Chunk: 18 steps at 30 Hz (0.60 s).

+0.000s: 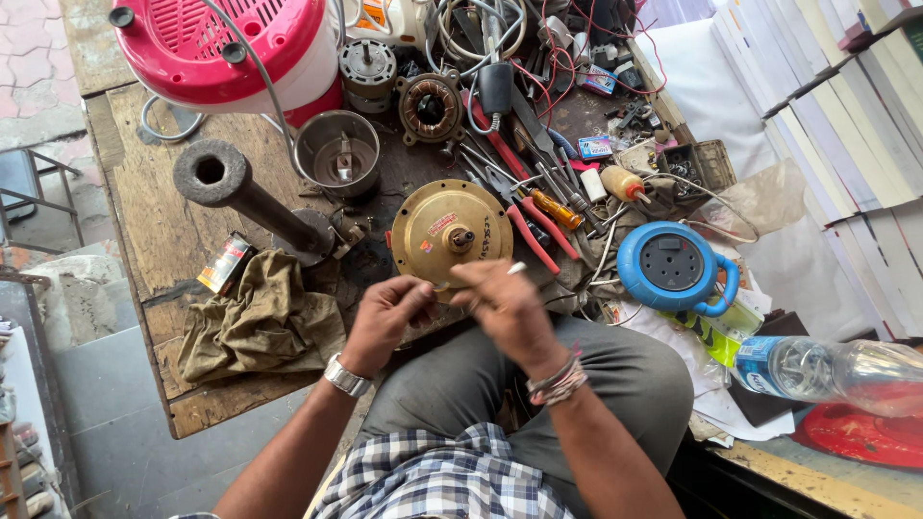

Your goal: The person disassembles a small electrical motor by removing screws and detaching the housing. They use a screwdriver and pliers to separate the components and inspect the internal copper windings.

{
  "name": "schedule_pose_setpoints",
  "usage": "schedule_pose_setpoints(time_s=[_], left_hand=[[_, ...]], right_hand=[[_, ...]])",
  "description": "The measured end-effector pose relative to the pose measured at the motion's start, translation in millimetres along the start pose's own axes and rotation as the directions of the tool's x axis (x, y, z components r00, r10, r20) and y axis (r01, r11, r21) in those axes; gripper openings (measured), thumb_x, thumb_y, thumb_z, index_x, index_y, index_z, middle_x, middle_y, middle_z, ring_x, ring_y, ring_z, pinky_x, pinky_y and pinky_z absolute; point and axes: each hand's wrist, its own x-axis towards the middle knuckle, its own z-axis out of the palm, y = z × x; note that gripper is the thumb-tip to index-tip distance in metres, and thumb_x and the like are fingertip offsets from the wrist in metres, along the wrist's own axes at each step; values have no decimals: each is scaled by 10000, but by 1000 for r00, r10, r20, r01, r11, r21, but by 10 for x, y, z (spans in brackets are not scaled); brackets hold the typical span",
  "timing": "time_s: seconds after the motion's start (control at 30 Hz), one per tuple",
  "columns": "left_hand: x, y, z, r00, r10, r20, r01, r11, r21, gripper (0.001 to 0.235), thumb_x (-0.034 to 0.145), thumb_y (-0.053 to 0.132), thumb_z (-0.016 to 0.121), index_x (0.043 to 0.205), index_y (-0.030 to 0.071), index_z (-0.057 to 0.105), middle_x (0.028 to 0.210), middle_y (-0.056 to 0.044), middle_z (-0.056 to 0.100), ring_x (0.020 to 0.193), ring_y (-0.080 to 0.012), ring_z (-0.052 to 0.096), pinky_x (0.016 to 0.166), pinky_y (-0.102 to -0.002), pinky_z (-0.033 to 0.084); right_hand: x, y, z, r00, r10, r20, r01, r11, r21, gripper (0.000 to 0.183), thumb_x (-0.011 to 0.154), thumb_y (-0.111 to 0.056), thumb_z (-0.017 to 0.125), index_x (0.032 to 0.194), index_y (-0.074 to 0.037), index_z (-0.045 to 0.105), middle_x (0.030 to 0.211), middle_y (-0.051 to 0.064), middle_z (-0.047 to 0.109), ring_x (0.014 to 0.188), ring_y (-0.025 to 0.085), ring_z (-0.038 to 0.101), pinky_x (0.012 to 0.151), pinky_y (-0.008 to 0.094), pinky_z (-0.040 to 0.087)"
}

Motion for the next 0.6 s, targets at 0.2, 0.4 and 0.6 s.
schedule_pose_setpoints(time_s=[0.2,0.4,0.6], left_hand=[[8,61,139,995,-87,41,89,995,-50,221,997,222,630,977,28,734,804,3,721,692,-51,638,627,-218,525],[27,150,39,1000,5,29,-14,948,317,223,1002,228,650,996,33,759,812,-8,726,673,-57,613,600,-217,521],[336,384,-73,787,560,-259,-172,602,780,188,1002,223,696,1087,60,732,994,-94,732,843,-202,640,739,-337,511]], right_hand=[[7,-120,98,989,118,90,-122,992,43,266,896,-1,723,1162,-15,708,1010,112,737,931,276,716,822,353,571],[-14,-159,68,993,72,92,-57,986,-157,164,886,-17,729,1047,-42,716,911,100,703,845,281,667,769,388,534],[56,-172,-16,985,159,-67,-166,977,-130,121,876,-79,767,986,-54,721,899,80,710,849,282,662,753,382,531]])
